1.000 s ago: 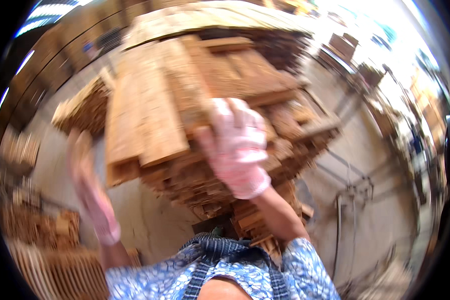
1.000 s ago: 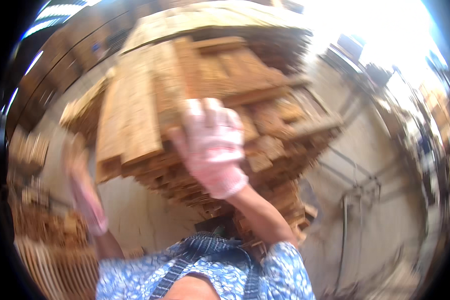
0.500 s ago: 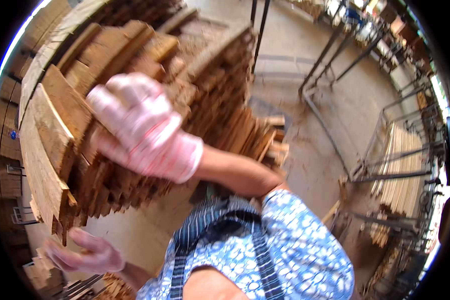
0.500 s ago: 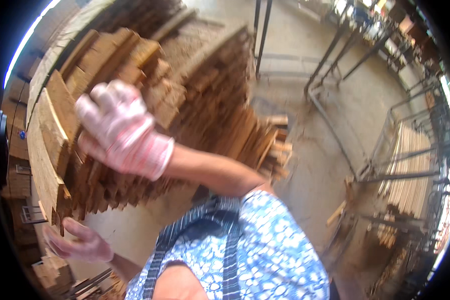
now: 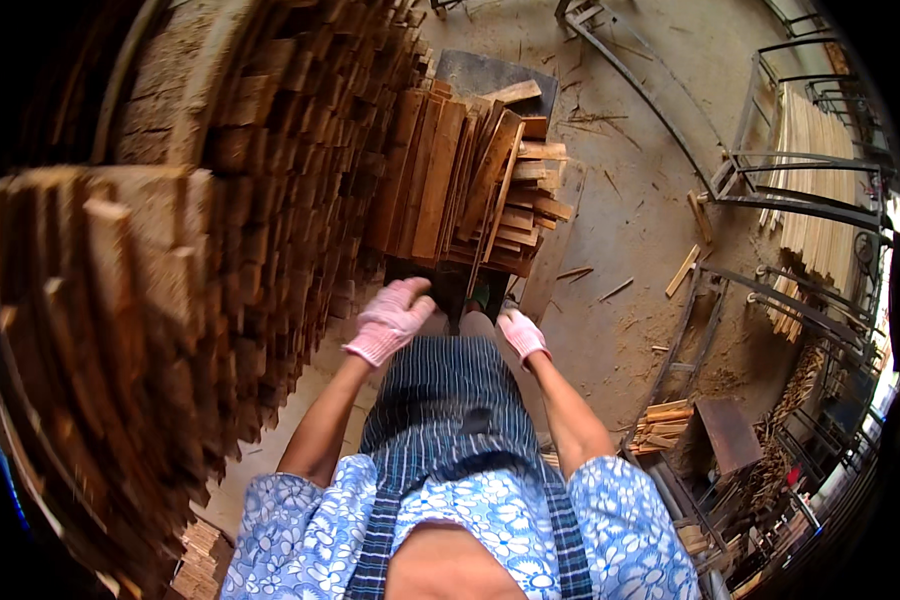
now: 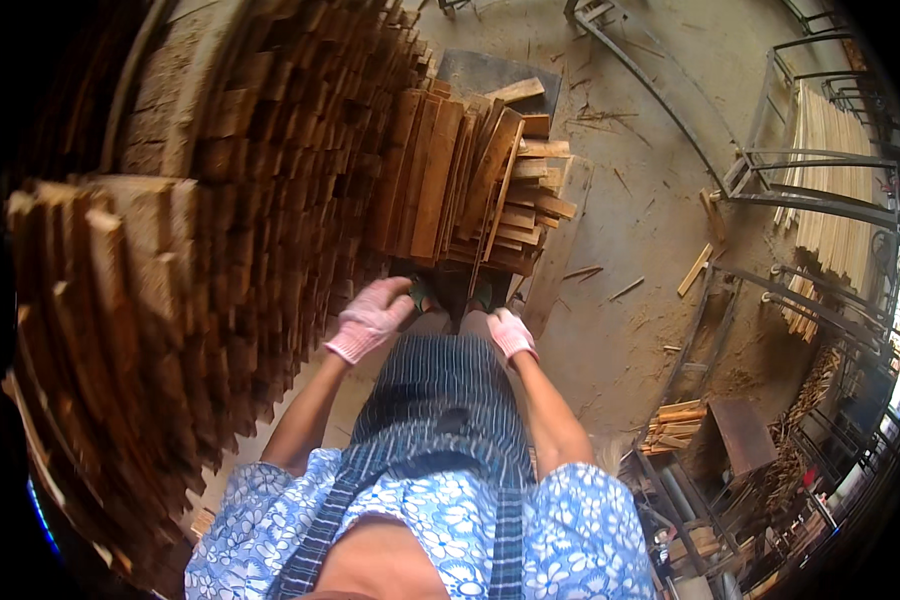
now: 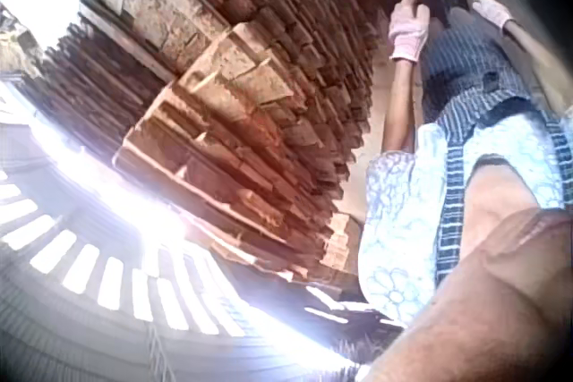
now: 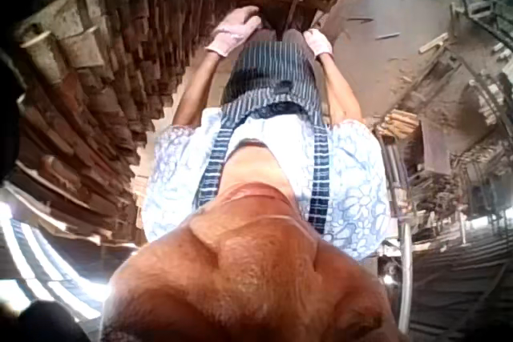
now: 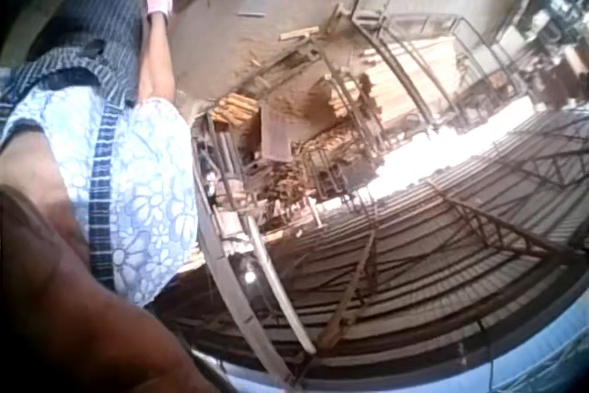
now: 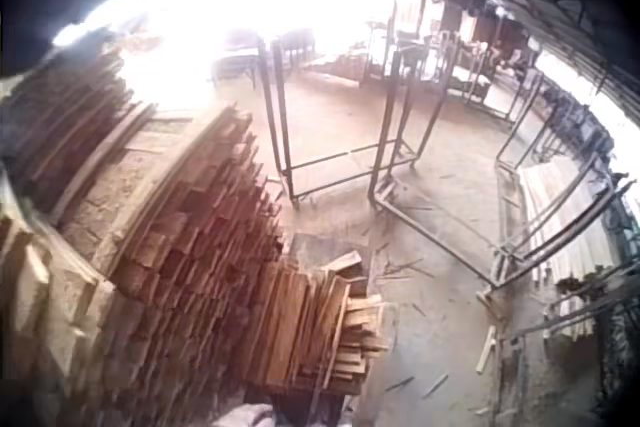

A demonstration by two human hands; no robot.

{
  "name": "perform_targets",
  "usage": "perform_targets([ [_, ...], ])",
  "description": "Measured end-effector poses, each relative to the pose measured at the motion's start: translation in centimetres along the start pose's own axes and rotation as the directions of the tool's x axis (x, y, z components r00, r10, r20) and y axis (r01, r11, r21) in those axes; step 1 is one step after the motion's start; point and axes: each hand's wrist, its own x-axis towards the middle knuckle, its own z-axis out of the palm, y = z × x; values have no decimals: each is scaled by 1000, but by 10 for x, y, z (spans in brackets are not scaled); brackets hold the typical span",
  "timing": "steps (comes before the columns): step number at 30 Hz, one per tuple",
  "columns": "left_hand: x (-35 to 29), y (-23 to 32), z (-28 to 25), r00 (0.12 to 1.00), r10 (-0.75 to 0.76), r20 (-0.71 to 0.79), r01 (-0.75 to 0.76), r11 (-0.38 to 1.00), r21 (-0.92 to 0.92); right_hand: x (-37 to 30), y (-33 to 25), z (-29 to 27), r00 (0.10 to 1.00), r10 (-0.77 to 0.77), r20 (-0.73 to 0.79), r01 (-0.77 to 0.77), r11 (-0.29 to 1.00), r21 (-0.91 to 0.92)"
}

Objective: The person picks up wooden planks from a large pile and stacks them onto a vertical rack. They wear pink gloves and handle the planks by hand, arranging them in a neat stack within the rack.

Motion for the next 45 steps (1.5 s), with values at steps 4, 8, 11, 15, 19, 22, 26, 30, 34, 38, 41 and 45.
perform_targets([
  [4,58,-45,107,885,-209,415,291,946,-143,36,58,24,992,73,107,-69,996,-48],
  [8,135,-73,149,854,-503,132,500,864,57,132,54,51,992,60,113,-51,996,-78],
  [11,197,-117,162,908,-409,-94,420,886,199,238,39,70,981,164,-101,-164,986,5],
  [15,268,-149,196,950,-232,-208,306,820,483,333,-12,61,895,398,-203,-364,913,183],
  [19,322,-182,270,944,-65,-324,279,684,674,395,-16,93,917,368,-151,-293,881,370],
  [22,344,-184,295,902,82,-424,260,683,683,440,50,140,848,187,-497,43,908,416],
  [26,318,-219,270,871,219,-440,140,748,648,408,54,106,865,329,-380,-167,901,401],
  [30,319,-198,264,871,-12,-492,306,796,522,391,78,93,861,251,-443,-279,960,3],
  [34,318,-173,252,894,-238,-380,369,871,324,400,27,116,885,318,-340,-344,939,-19],
  [38,282,-161,230,826,147,-544,40,948,317,432,30,135,750,395,-531,-521,847,-105],
  [41,261,-172,195,834,183,-520,43,919,392,408,42,123,832,323,-451,-322,943,81],
  [45,259,-230,159,883,47,-467,243,805,541,365,46,106,849,124,-514,-17,978,208],
])
